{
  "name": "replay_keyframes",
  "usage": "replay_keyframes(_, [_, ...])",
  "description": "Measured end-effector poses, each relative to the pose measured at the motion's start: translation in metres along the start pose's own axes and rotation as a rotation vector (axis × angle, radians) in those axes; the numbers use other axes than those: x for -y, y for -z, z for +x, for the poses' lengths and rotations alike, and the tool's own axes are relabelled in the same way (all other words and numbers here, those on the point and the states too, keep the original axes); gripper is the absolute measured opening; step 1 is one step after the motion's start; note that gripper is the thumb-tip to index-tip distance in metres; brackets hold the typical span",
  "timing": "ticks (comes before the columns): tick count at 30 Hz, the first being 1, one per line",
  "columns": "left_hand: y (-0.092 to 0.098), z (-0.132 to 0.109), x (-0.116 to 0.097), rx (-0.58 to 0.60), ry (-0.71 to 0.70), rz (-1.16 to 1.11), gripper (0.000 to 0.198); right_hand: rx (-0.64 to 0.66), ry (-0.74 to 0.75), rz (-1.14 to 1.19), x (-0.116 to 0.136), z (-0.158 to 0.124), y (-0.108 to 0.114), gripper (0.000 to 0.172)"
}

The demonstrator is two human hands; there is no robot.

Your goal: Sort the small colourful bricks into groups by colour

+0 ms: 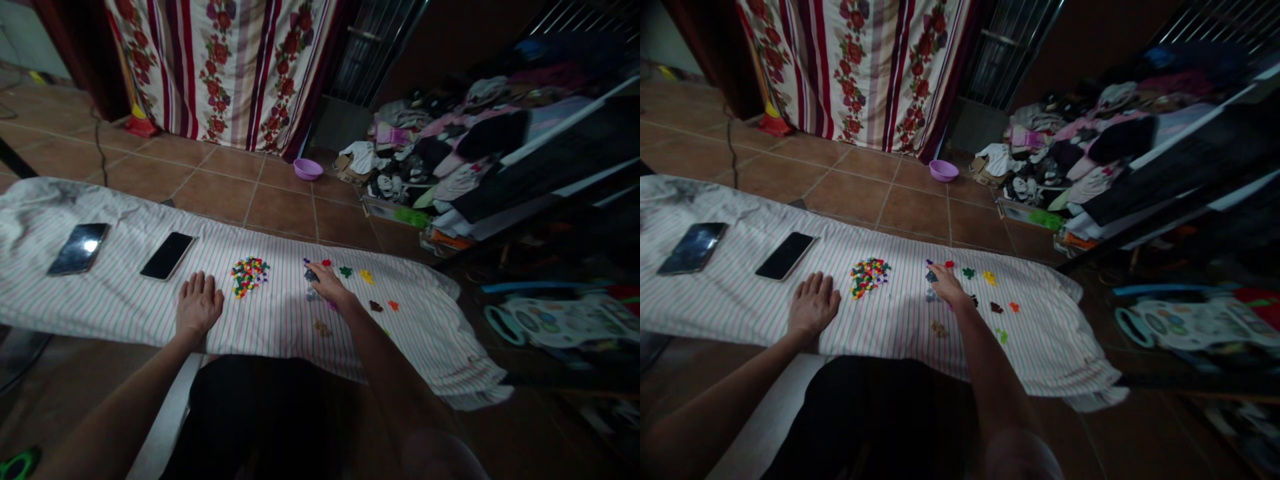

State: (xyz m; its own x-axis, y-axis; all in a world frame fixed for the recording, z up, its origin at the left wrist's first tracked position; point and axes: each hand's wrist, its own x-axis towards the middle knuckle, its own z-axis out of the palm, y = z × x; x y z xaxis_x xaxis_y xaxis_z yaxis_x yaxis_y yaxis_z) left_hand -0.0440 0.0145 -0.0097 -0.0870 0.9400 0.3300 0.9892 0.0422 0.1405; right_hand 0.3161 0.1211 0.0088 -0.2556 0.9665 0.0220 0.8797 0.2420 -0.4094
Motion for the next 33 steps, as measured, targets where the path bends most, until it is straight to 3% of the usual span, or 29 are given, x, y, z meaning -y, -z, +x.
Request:
replay_keyframes(7, [0.001,0.0,0.0,-0.013,-0.016,0.03,0.053,0.119,0.046,-0.093,0.002,0.008,0.004,0.051])
replay_keyframes(16, [0.001,0.0,0.0,-0.006,-0.015,0.015,0.053,0.129,0.058,-0.19,0.011,0.013,0.01,0.036])
replay_keyframes(33, [0.003,0.001,-0.001,-0.01,-0.022,0.026,0.052,0.135,-0.046,-0.232,0.01,0.022,-0.002,0.048])
